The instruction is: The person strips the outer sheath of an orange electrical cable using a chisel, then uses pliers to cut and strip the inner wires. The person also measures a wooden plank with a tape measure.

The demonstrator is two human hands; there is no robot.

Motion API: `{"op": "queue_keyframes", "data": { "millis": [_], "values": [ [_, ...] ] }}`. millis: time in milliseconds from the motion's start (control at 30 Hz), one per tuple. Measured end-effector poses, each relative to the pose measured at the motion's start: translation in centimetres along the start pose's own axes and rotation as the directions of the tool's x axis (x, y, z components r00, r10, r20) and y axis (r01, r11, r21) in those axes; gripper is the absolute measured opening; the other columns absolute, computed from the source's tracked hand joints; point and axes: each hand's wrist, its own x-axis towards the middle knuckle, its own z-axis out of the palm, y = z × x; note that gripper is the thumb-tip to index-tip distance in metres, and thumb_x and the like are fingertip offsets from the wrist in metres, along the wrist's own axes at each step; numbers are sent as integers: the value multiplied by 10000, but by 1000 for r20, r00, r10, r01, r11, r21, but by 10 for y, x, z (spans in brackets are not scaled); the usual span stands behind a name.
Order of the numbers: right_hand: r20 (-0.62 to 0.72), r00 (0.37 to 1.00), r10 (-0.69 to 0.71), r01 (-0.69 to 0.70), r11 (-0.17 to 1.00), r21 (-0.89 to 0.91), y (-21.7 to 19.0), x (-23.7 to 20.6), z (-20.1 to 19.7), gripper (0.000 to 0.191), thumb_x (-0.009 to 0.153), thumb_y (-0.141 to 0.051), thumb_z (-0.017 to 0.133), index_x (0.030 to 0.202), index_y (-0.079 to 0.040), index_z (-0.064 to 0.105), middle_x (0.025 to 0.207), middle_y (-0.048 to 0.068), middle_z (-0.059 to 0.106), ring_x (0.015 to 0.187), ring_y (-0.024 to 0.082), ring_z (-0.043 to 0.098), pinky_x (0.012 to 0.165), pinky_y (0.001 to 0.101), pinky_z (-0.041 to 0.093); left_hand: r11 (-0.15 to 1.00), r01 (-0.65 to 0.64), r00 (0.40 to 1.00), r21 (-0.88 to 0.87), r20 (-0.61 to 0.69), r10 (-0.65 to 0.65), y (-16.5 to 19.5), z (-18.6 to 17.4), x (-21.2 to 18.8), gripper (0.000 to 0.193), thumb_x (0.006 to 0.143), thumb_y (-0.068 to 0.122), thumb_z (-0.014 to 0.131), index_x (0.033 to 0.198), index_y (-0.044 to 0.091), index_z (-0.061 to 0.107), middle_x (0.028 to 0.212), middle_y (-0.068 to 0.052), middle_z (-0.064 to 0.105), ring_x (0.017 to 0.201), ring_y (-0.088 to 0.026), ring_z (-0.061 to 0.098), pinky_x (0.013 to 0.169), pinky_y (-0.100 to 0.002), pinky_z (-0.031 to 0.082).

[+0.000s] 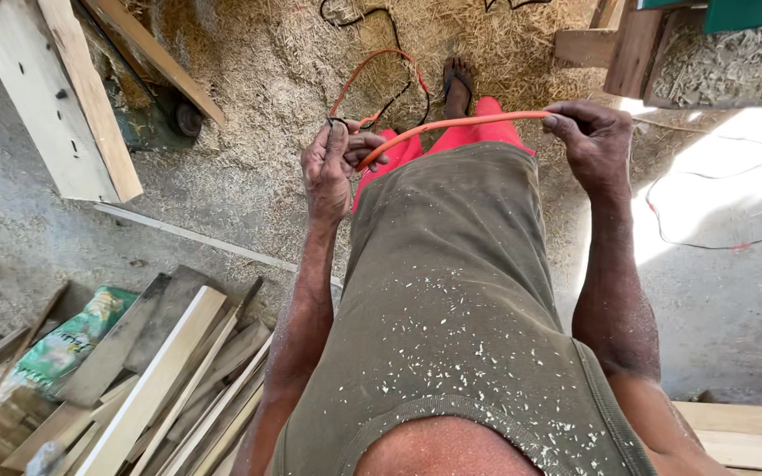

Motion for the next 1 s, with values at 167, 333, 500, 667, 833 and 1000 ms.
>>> {"op": "queue_keyframes", "data": {
  "millis": [167, 333, 500, 667, 833, 1000],
  "values": [
    [-15, 998, 66, -67, 973, -219, 9, -33, 18, 122, 1001, -111, 763, 1105, -52, 787, 940, 74, 773, 815, 107, 727, 734, 262, 604, 984, -85, 996, 154, 25, 82, 10, -7, -28, 230, 1078, 110, 576, 1298, 44, 576, 1095, -222, 759, 830, -278, 778, 677, -361, 670],
    [89, 988, 125, -99, 963, -249, 8, -75, 72, 94, 992, -120, 746, 1052, -64, 792, 915, 74, 773, 771, 108, 714, 680, 266, 606, 921, -165, 983, 353, 140, 123, 0, -36, -70, 460, 948, -9, 642, 1344, 158, 477, 1376, -72, 532, 1137, -208, 662, 679, -312, 674],
    [276, 961, -2, 81, 958, -276, -10, -104, 154, 105, 960, -69, 766, 1051, -19, 788, 900, 114, 776, 757, 175, 703, 685, 312, 550, 652, -235, 913, 721, 394, -106, -29, -46, -102, 467, 1031, 171, 694, 1457, 94, 518, 1031, -103, 764, 940, -221, 753, 791, -353, 586],
    [368, 913, -177, 286, 920, -268, -29, -115, 205, 192, 894, -27, 777, 1085, -9, 772, 976, 143, 763, 835, 217, 735, 751, 344, 584, 697, -295, 926, 654, 374, 40, -43, -56, -121, 250, 1086, 230, 658, 1261, 52, 684, 1001, -99, 751, 876, -190, 747, 758, -347, 577],
    [458, 884, -99, 236, 938, -253, -39, -107, 214, 157, 936, -22, 750, 1090, -42, 777, 996, 105, 773, 880, 202, 736, 795, 330, 587, 689, -41, 984, 723, 150, -98, -37, -78, -131, 210, 1016, 242, 697, 1113, 73, 778, 724, -68, 720, 624, -126, 653, 557, -303, 491],
    [491, 869, -59, 106, 992, -69, -59, -57, 215, 162, 972, -77, 755, 1127, -35, 737, 1049, 65, 757, 952, 148, 726, 867, 295, 623, 877, -167, 979, 450, 183, 93, -20, -87, -115, 169, 1080, 206, 686, 1124, 61, 763, 887, -34, 772, 763, -78, 717, 657, -247, 587]
  ]
}}
